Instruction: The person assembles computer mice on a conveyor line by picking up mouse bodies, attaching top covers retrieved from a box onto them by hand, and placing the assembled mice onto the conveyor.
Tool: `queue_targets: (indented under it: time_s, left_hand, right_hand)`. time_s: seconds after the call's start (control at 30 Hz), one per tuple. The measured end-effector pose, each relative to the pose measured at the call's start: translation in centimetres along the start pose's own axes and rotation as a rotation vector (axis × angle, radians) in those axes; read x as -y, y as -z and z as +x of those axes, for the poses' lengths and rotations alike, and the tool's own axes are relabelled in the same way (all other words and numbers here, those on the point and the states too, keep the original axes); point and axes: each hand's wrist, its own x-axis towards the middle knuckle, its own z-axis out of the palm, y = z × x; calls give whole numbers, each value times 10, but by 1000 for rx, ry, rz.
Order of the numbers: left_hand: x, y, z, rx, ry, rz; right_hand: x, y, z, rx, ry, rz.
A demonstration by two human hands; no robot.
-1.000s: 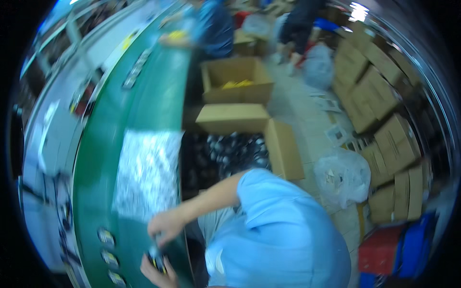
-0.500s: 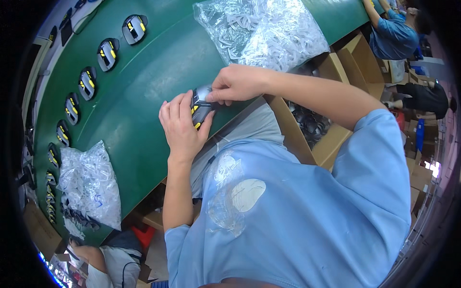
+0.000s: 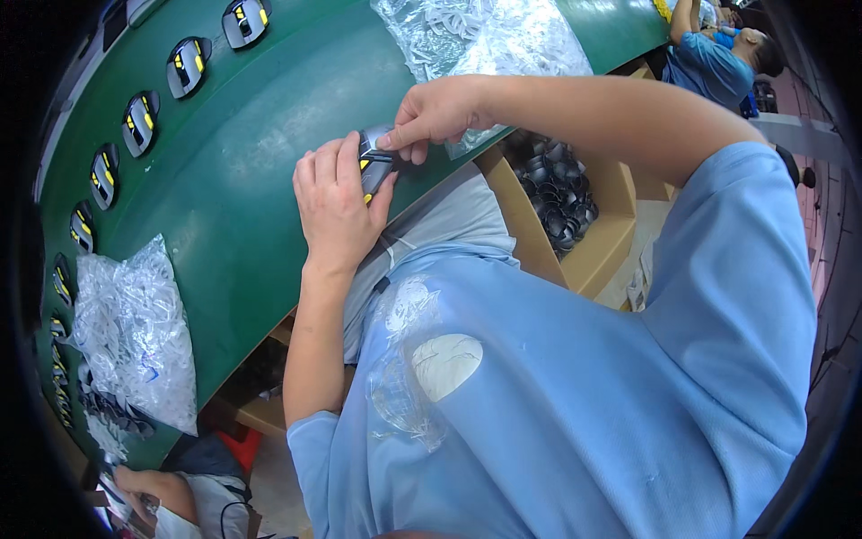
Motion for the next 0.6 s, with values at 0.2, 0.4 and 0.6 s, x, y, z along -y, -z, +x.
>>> queue_targets:
  time_s: [0.2,0.4,0.6]
  left_hand:
    - [0,2,-2,24,37,-34]
    - [-4,3,2,29,45,-57]
    - [-5,1,2,17,45,-30]
  right_hand:
    - [37,12,6,62,1,-258]
    - [52,23,6,116,-25,-449]
    - [38,26,7,110,93,-507]
